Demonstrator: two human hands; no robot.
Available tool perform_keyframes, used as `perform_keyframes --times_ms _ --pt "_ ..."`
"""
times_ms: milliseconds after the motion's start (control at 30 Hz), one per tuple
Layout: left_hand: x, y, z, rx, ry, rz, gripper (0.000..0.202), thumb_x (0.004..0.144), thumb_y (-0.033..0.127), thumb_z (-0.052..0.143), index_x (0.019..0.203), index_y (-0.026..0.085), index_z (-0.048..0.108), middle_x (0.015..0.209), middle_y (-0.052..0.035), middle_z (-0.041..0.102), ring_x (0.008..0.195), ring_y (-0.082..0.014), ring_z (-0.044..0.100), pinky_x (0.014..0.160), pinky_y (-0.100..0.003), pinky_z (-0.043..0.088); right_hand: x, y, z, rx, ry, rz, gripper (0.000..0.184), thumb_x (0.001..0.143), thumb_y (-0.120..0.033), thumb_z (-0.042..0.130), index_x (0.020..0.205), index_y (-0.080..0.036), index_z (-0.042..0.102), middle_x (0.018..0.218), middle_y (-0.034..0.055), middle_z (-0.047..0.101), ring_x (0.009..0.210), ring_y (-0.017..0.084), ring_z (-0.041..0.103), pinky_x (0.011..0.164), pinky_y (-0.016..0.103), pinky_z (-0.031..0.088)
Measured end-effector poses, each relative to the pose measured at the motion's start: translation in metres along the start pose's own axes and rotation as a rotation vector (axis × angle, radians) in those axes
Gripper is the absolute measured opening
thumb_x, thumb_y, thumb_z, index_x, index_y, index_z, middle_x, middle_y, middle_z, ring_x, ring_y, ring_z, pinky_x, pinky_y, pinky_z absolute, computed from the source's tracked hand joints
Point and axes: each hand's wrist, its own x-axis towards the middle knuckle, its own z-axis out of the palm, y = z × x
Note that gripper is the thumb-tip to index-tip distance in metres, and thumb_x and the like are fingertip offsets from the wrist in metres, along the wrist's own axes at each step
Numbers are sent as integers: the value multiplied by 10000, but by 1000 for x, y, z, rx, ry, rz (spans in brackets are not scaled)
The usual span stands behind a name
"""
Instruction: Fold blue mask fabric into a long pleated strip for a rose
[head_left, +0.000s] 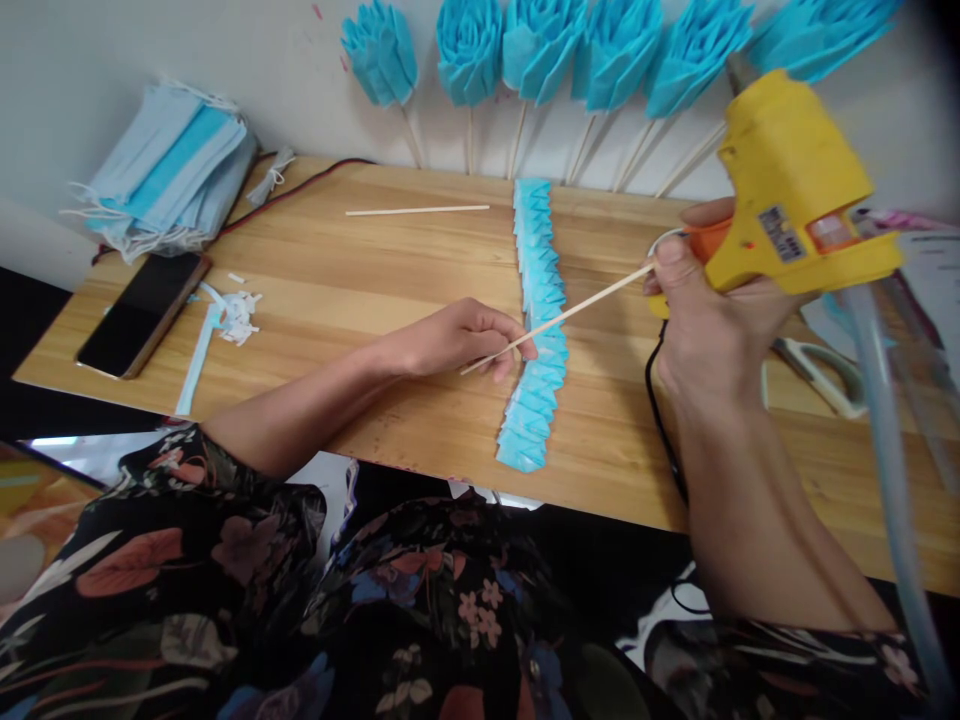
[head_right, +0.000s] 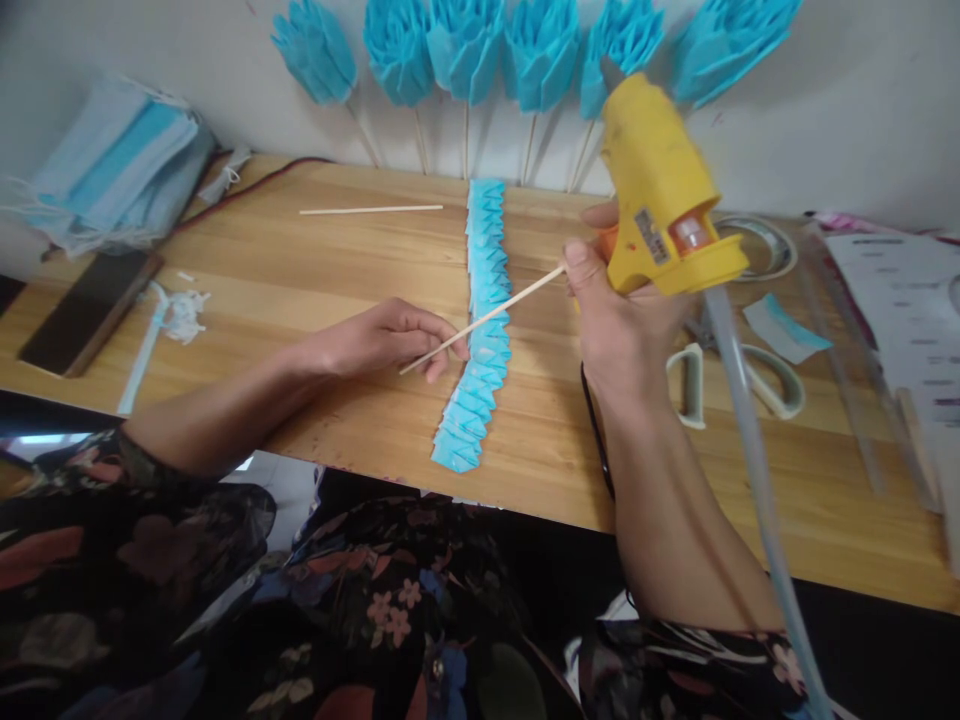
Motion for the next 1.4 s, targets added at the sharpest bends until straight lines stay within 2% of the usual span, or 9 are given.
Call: perform_keyframes --times_ms 100,200,333,467,567,733,1000,1233,1400 --pt "0 0 1 33 6 -7 286 856 117 460 937 113 735 638 -1 625 546 -72 481 547 -195 378 1 1 0 0 9 1 352 657 -444 826 883 -243 647 886 -21 588 636 113 533 552 324 489" --pt "0 -1 0 -1 -29 -14 271 863 120 468 931 120 731 655 -4 627 542 -67 488 539 -187 384 3 2 -1 58 1 17 318 670 -371 820 905 -241 649 890 -21 598 631 121 555 559 332 464" --pt "0 -4 -2 -104 -32 -17 255 923 196 506 1064 111 701 707 -35 675 566 -76 540 513 -178 380 5 6 -2 70 21 28 345 659 -378 823 903 -241 621 908 -21 592 623 122 553 542 327 445" --pt "0 -6 -1 -141 42 -40 310 955 316 550 1146 106 676 656 -30 667 524 -77 530 470 -175 349 7 11 -3 55 19 25 425 631 -452 834 913 -252 587 895 -9 584 635 139 548 513 325 448" --pt "2 -6 0 -122 72 -63 301 954 329 562 1080 95 704 635 -29 661 507 -70 516 454 -169 335 8 13 -4 59 23 4 445 624 -473 847 915 -247 595 891 2 594 611 135 538 494 322 441" --pt "2 -5 1 -69 99 -66 240 932 248 565 907 85 738 618 -35 667 477 -52 484 445 -160 333 7 12 -5 65 10 -21 400 653 -450 851 906 -228 634 933 3 605 634 126 561 507 315 448" --pt "1 -4 -1 -32 52 -23 259 935 267 556 904 89 741 625 -33 674 473 -52 482 447 -161 347 5 9 -4 31 13 -11 395 663 -468 842 898 -233 630 902 -16 622 640 117 571 550 327 504" --pt "3 -4 -3 -101 10 -75 261 917 304 602 864 92 745 632 -48 695 451 -49 480 439 -160 337 3 6 -5 52 -24 -60 265 718 -358 810 926 -273 670 926 -39 628 651 113 567 554 305 470" --pt "3 -5 -4 -109 3 -94 256 918 296 606 833 94 739 625 -48 702 459 -50 506 455 -157 369 4 8 -6 12 -16 -39 295 698 -421 812 906 -269 667 902 -31 630 645 122 569 530 314 492"
